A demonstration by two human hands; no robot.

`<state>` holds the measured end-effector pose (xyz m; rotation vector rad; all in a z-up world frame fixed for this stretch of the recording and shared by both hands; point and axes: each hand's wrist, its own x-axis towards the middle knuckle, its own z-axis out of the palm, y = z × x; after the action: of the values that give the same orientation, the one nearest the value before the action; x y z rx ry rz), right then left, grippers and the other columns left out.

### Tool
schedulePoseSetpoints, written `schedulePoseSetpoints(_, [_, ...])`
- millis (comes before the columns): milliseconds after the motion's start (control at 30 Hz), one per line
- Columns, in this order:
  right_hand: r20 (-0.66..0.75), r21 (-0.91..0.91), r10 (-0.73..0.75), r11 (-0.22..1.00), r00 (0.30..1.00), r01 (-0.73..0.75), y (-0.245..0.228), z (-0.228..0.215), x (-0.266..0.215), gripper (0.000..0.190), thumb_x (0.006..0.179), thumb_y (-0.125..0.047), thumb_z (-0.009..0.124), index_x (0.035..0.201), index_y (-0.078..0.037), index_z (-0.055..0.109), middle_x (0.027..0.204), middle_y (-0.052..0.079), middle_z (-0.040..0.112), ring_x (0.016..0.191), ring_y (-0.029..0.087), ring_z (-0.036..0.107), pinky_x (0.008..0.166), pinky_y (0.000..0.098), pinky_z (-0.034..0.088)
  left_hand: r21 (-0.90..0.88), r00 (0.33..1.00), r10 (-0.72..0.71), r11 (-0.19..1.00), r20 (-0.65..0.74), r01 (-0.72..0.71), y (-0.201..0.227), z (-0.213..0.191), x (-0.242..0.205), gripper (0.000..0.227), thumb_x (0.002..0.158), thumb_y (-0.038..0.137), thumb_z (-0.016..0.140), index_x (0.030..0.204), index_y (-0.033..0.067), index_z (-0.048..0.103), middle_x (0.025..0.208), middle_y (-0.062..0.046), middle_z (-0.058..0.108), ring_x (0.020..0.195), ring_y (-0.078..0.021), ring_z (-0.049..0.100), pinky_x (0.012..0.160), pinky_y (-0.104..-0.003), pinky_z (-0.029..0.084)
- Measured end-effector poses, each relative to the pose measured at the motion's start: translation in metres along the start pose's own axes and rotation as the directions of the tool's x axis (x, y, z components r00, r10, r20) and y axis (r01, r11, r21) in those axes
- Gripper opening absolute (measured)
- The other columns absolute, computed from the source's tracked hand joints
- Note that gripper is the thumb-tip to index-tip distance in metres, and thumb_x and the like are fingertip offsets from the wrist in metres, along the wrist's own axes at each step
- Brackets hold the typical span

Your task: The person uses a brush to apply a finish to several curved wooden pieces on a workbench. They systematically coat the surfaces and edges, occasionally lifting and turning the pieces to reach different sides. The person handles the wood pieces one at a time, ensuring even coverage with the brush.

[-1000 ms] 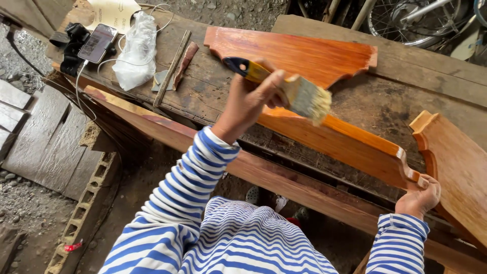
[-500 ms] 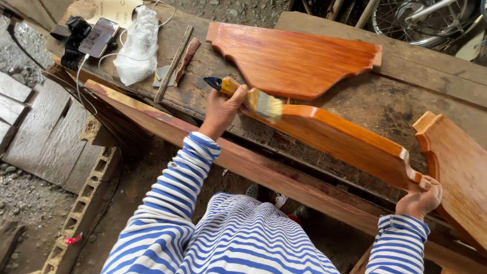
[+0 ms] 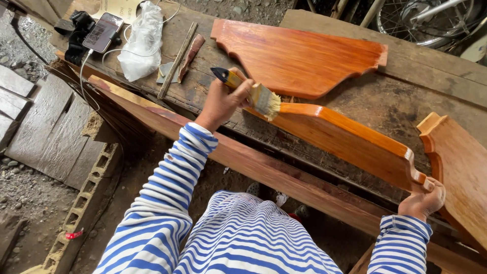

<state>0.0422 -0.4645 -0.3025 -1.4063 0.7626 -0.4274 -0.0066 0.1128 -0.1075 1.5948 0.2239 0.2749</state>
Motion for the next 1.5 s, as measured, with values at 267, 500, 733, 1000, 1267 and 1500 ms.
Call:
schedulePoseSetpoints(267, [0.024,0.018,-0.018,1.0,1.0,0.018,-0.004,0.002,-0.004,0.014,0.075,-0.015,0.047,0.072,-0.021,0.059,0.093,-0.003,0.066,0.094,0.015,0.064,0.083,0.0323,0.058,0.166,0.986,0.027,0.986,-0.166,0.001,-0.037,-0.055,0.016,0.017,0.096,0.023,0.07,0.086,0.0126,0.061,0.076,-0.004,0.064,0.065,-0.0133,0.067,0.05,-0.029,0.063])
schedulePoseSetpoints(500, [0.01,0.058,-0.031,0.998,0.999,0.03,0.004,0.001,0.003,0.015,0.077,-0.014,0.048,0.073,-0.021,0.061,0.093,-0.004,0.062,0.095,0.013,0.062,0.084,0.0282,0.058,0.736,0.963,0.268,0.648,0.021,-0.196,-0.015,-0.03,0.015,0.029,0.096,0.036,0.067,0.085,0.0143,0.05,0.066,-0.011,0.063,0.059,-0.0358,0.06,0.056,-0.045,0.042])
schedulePoseSetpoints(733, [-0.011,0.063,-0.071,0.995,0.997,0.071,0.019,-0.002,0.018,0.015,0.074,-0.014,0.046,0.072,-0.019,0.06,0.089,-0.002,0.064,0.091,0.016,0.066,0.081,0.0331,0.061,0.512,0.895,0.384,0.734,0.229,-0.446,0.045,0.023,-0.016,0.026,0.096,0.014,0.066,0.08,0.0147,0.045,0.072,-0.001,0.068,0.055,-0.0193,0.054,0.057,-0.034,0.044])
schedulePoseSetpoints(1000, [0.001,0.105,-0.039,0.994,0.999,0.039,0.026,-0.005,0.025,0.015,0.072,-0.012,0.05,0.068,-0.02,0.062,0.09,-0.003,0.065,0.094,0.015,0.063,0.078,0.0339,0.06,0.345,0.887,0.419,0.818,0.193,-0.461,0.082,0.053,-0.014,0.026,0.103,0.031,0.059,0.084,0.0144,0.054,0.062,0.005,0.056,0.052,-0.0082,0.045,0.05,-0.026,0.035])
schedulePoseSetpoints(1267, [0.027,0.055,-0.077,0.996,0.997,0.075,0.035,-0.001,0.026,0.022,0.08,-0.016,0.041,0.076,-0.018,0.063,0.084,0.003,0.061,0.083,0.017,0.063,0.065,0.0327,0.056,0.599,0.798,0.511,0.544,0.319,-0.587,0.104,0.112,-0.031,0.02,0.1,0.018,0.06,0.089,0.0115,0.045,0.065,-0.011,0.058,0.051,-0.0336,0.059,0.047,-0.045,0.039])
schedulePoseSetpoints(1500, [0.181,-0.02,-0.173,0.984,0.968,0.18,0.054,-0.01,0.042,0.021,0.086,-0.019,0.046,0.084,-0.011,0.065,0.085,0.011,0.059,0.082,0.02,0.063,0.072,0.0334,0.062,0.425,0.829,0.389,0.723,0.402,-0.545,0.131,0.196,-0.061,0.026,0.082,0.02,0.072,0.099,0.0121,0.054,0.076,-0.02,0.07,0.078,-0.0461,0.07,0.062,-0.06,0.053])
